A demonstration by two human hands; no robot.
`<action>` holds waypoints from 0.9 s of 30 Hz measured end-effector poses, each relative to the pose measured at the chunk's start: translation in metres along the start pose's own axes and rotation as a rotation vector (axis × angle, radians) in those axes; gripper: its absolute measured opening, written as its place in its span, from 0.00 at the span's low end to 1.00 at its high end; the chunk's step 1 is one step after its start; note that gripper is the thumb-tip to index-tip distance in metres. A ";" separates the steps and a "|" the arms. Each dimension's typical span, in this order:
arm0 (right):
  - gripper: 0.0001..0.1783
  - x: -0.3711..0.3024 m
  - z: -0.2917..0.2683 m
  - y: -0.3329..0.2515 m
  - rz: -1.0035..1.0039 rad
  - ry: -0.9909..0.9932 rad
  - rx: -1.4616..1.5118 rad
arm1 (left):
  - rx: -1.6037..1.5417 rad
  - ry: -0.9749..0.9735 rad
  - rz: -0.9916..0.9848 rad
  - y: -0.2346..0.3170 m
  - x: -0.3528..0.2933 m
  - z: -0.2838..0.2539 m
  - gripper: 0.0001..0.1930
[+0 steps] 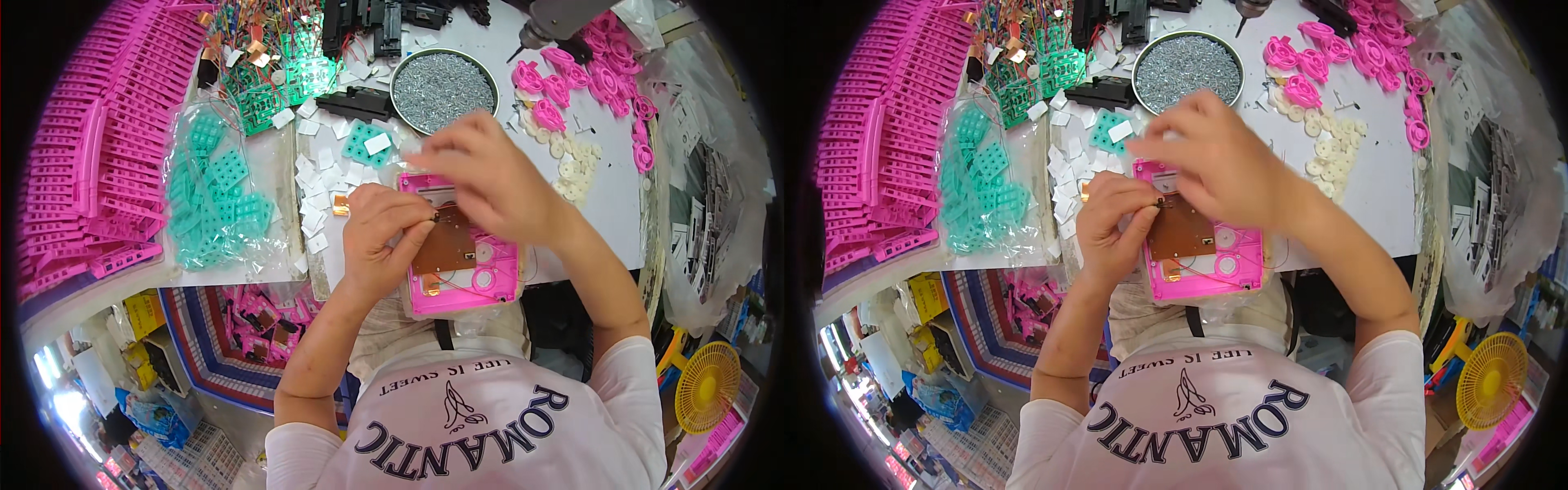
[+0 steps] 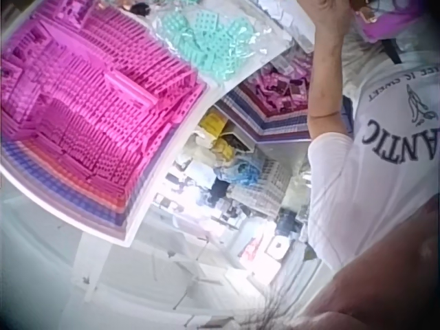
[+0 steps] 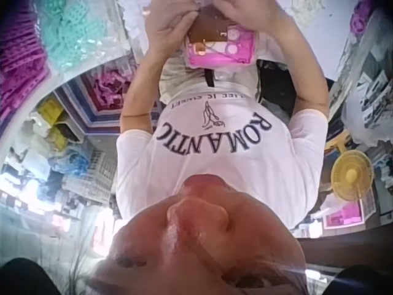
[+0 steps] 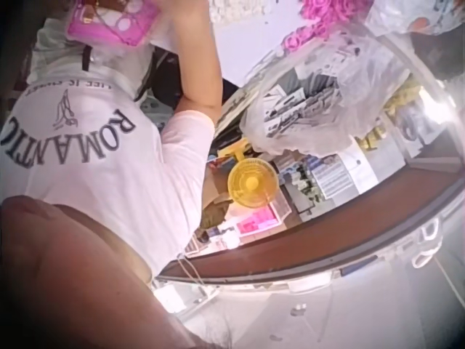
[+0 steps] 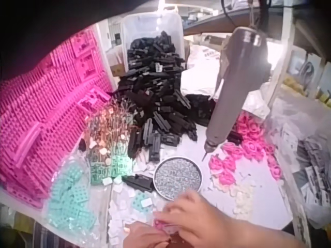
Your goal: Assembling small decorative parts and components into a plastic frame using a glue gun.
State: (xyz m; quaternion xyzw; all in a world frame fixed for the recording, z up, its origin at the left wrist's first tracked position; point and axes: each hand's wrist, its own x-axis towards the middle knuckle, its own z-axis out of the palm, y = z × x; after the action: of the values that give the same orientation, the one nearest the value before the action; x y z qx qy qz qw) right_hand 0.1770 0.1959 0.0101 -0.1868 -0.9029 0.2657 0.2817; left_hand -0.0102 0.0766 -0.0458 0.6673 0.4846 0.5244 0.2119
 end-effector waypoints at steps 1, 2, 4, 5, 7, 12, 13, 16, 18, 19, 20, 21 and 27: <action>0.23 0.013 0.003 0.012 -0.013 0.022 -0.015 | 0.000 0.007 -0.011 0.001 0.001 0.000 0.09; 0.23 0.029 0.010 0.027 -0.014 0.039 -0.099 | 0.006 0.010 -0.024 0.002 0.001 0.000 0.08; 0.21 0.062 0.034 0.048 0.038 0.055 -0.292 | -0.003 0.024 -0.053 0.002 -0.002 0.001 0.08; 0.21 0.077 0.045 0.054 0.088 0.051 -0.405 | -0.017 0.040 -0.068 0.002 -0.004 0.002 0.08; 0.23 0.102 0.056 0.054 0.166 -0.152 -0.517 | -0.028 0.065 -0.092 0.002 -0.005 0.002 0.09; 0.24 0.111 0.058 0.062 0.176 -0.060 -0.384 | 0.015 0.074 -0.084 0.000 -0.008 0.001 0.09; 0.24 0.107 0.053 0.064 0.136 0.038 -0.318 | 0.016 0.082 -0.080 -0.001 -0.009 0.002 0.09; 0.24 0.077 0.011 0.035 0.156 0.233 -0.016 | 0.037 0.112 -0.088 -0.003 -0.013 -0.001 0.09; 0.24 0.035 -0.025 0.007 0.235 0.247 0.186 | 0.054 0.121 -0.105 -0.003 -0.013 -0.001 0.09; 0.24 0.012 -0.045 -0.004 0.270 0.127 0.200 | 0.055 0.117 -0.104 -0.003 -0.011 -0.003 0.09; 0.25 -0.009 -0.060 -0.013 0.303 0.010 0.215 | 0.058 0.111 -0.101 -0.003 -0.010 -0.004 0.09; 0.25 -0.027 -0.068 -0.016 0.242 -0.093 0.195 | 0.062 0.105 -0.100 -0.003 -0.008 -0.005 0.08; 0.32 -0.057 -0.025 -0.031 0.084 -0.169 -0.033 | 0.089 0.012 -0.022 -0.003 0.005 -0.007 0.08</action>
State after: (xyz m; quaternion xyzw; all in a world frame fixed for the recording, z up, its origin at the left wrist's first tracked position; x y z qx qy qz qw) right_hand 0.2305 0.1537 0.0225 -0.2058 -0.9190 0.2772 0.1903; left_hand -0.0178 0.0804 -0.0429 0.6676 0.5161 0.5038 0.1850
